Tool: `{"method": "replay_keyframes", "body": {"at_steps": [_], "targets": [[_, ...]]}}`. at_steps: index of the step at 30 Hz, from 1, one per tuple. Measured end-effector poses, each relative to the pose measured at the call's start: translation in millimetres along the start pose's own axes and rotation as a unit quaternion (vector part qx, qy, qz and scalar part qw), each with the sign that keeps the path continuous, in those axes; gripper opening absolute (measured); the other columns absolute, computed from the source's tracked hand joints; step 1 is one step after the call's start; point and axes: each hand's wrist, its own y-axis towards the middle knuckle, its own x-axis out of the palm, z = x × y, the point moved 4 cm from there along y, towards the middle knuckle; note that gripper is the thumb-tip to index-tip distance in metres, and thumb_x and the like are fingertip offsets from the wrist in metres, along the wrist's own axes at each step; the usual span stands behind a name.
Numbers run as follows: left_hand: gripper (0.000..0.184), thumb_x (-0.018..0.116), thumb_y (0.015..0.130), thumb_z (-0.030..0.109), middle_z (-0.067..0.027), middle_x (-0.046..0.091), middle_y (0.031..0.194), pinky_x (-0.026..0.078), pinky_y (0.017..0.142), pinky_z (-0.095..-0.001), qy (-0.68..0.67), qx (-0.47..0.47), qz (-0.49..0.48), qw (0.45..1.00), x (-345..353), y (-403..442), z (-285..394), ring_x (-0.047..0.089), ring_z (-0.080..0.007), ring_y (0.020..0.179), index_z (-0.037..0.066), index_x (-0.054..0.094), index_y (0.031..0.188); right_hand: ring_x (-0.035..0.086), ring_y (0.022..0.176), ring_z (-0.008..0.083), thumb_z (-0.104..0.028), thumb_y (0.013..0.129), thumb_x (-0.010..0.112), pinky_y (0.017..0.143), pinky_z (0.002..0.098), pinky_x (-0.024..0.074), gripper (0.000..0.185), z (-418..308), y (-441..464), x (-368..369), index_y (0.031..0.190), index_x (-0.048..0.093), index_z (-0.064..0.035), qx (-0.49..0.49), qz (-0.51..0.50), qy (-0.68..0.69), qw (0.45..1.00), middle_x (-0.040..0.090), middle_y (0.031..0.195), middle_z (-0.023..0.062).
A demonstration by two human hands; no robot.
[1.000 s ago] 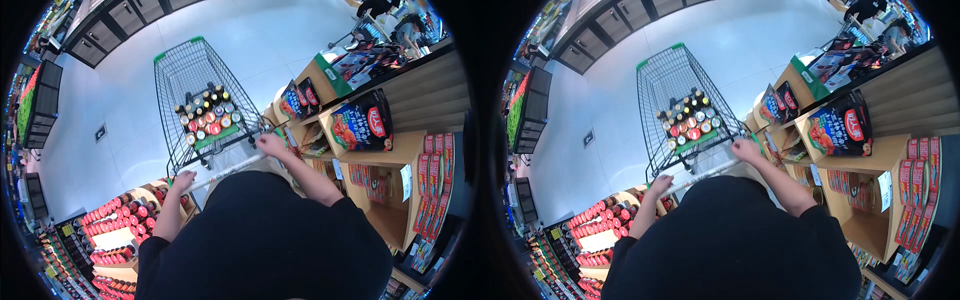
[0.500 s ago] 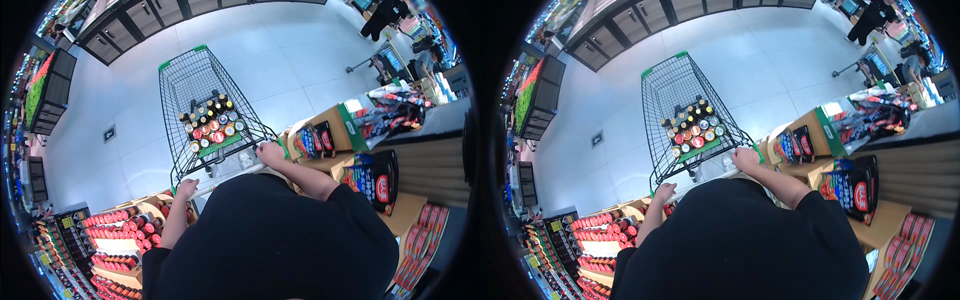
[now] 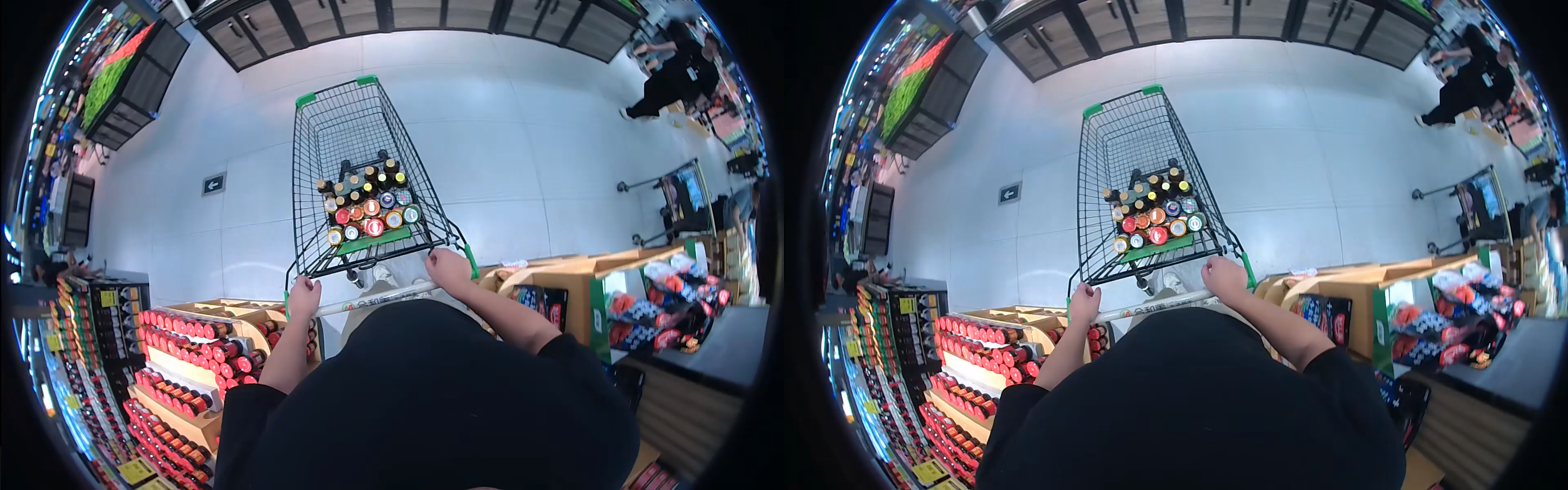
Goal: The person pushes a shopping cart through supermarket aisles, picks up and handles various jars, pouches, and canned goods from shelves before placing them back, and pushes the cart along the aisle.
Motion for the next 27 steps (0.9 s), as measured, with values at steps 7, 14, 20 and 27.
{"method": "replay_keyframes", "body": {"at_steps": [7, 14, 20, 27], "targets": [[0.063, 0.063, 0.086, 0.039, -0.0106, 0.073, 0.095, 0.053, 0.085, -0.0456, -0.007, -0.029, -0.059, 0.998, -12, 45, 9, 0.070, -0.0324, 0.092, 0.012, 0.040, 0.139, 0.068, 0.101, 0.0284, -0.034, 0.086, 0.064, 0.081, 0.0439, 0.0530, 0.053, -26, 61, -7, 0.134, 0.052, -0.0127, -0.001, 0.063, -0.020, 0.998, 0.066, 0.119, 0.0085], [0.066, 0.061, 0.086, 0.045, -0.0215, 0.067, 0.119, 0.050, 0.094, -0.0472, -0.053, -0.071, -0.145, 0.985, -19, 91, 39, 0.066, -0.0358, 0.111, 0.010, 0.039, 0.137, 0.071, 0.082, 0.0299, -0.040, 0.087, 0.060, 0.074, 0.0467, 0.0543, 0.054, -35, 163, -20, 0.137, 0.053, -0.0207, 0.002, -0.019, -0.116, 0.993, 0.074, 0.082, 0.0060], [0.067, 0.063, 0.085, 0.041, -0.0233, 0.065, 0.121, 0.050, 0.095, -0.0481, -0.122, -0.078, -0.141, 0.979, -10, 126, 57, 0.064, -0.0376, 0.112, 0.008, 0.039, 0.139, 0.071, 0.089, 0.0287, -0.041, 0.087, 0.060, 0.078, 0.0447, 0.0549, 0.056, -51, 244, -43, 0.140, 0.051, -0.0257, -0.006, -0.065, -0.172, 0.983, 0.075, 0.090, 0.0057], [0.066, 0.063, 0.085, 0.037, -0.0262, 0.064, 0.120, 0.050, 0.096, -0.0475, -0.199, -0.099, -0.108, 0.969, 2, 150, 70, 0.064, -0.0404, 0.110, 0.007, 0.041, 0.139, 0.070, 0.089, 0.0285, -0.039, 0.086, 0.062, 0.079, 0.0434, 0.0539, 0.050, -65, 312, -50, 0.133, 0.058, -0.0231, -0.044, -0.076, -0.177, 0.980, 0.073, 0.090, 0.0074]]}}
